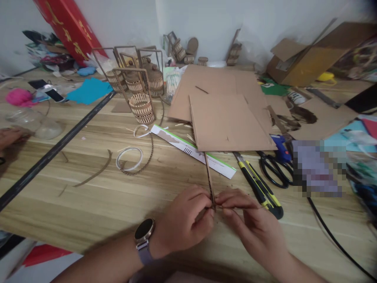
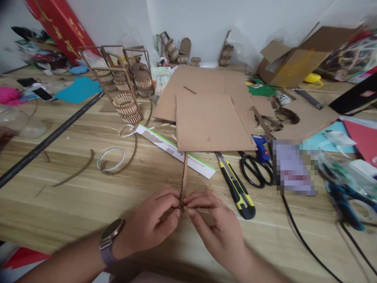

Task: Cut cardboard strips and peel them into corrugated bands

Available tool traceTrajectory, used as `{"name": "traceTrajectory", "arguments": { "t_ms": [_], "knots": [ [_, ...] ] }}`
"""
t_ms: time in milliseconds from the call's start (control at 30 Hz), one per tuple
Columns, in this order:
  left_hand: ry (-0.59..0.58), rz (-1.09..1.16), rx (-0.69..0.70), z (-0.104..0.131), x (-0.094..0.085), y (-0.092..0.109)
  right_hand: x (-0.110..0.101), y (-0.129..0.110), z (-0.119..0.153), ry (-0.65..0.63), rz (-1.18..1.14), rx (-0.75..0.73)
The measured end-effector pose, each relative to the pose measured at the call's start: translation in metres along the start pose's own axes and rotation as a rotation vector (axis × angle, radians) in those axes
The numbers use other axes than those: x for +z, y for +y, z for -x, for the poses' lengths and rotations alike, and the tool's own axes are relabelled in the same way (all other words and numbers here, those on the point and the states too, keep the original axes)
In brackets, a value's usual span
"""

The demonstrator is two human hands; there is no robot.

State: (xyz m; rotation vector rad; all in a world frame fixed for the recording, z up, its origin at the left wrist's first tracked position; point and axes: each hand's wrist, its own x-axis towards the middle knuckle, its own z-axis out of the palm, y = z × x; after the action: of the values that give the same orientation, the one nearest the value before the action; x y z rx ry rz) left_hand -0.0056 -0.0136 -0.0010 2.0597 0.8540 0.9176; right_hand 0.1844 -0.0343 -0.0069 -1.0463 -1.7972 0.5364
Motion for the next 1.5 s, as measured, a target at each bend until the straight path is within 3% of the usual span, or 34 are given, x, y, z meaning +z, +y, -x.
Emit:
{"name": "traceTrajectory", "arguments": {
  "t_ms": [300, 667, 933, 1167, 1500],
  "knots": [
    [-0.014, -0.022, -0.177, -0.0021, -0.0002, -0.0009, 0.001, 0.003, 0.0016, -0.001, 0.18, -0.089],
    [-0.014, -0.093, -0.157, -0.0018, 0.003, -0.0036, -0.0019, -0.0016, -0.0017, -0.043, 0.262, -0.06],
    [-0.048, -0.054, -0.102, -0.0017, 0.0011, -0.0036, -0.0019, -0.001, -0.0023, 0.013, 0.109, 0.012],
    [-0.077, -0.047, -0.165, -0.0023, -0.0001, -0.0012, -0.0005, -0.0013, -0.002, 0.011, 0.108, -0.036],
    [-0.094, -0.076, -0.122, -0.0015, 0.002, -0.0031, 0.0023, 0.0003, -0.0046, -0.01, 0.188, -0.078]
  ]
}}
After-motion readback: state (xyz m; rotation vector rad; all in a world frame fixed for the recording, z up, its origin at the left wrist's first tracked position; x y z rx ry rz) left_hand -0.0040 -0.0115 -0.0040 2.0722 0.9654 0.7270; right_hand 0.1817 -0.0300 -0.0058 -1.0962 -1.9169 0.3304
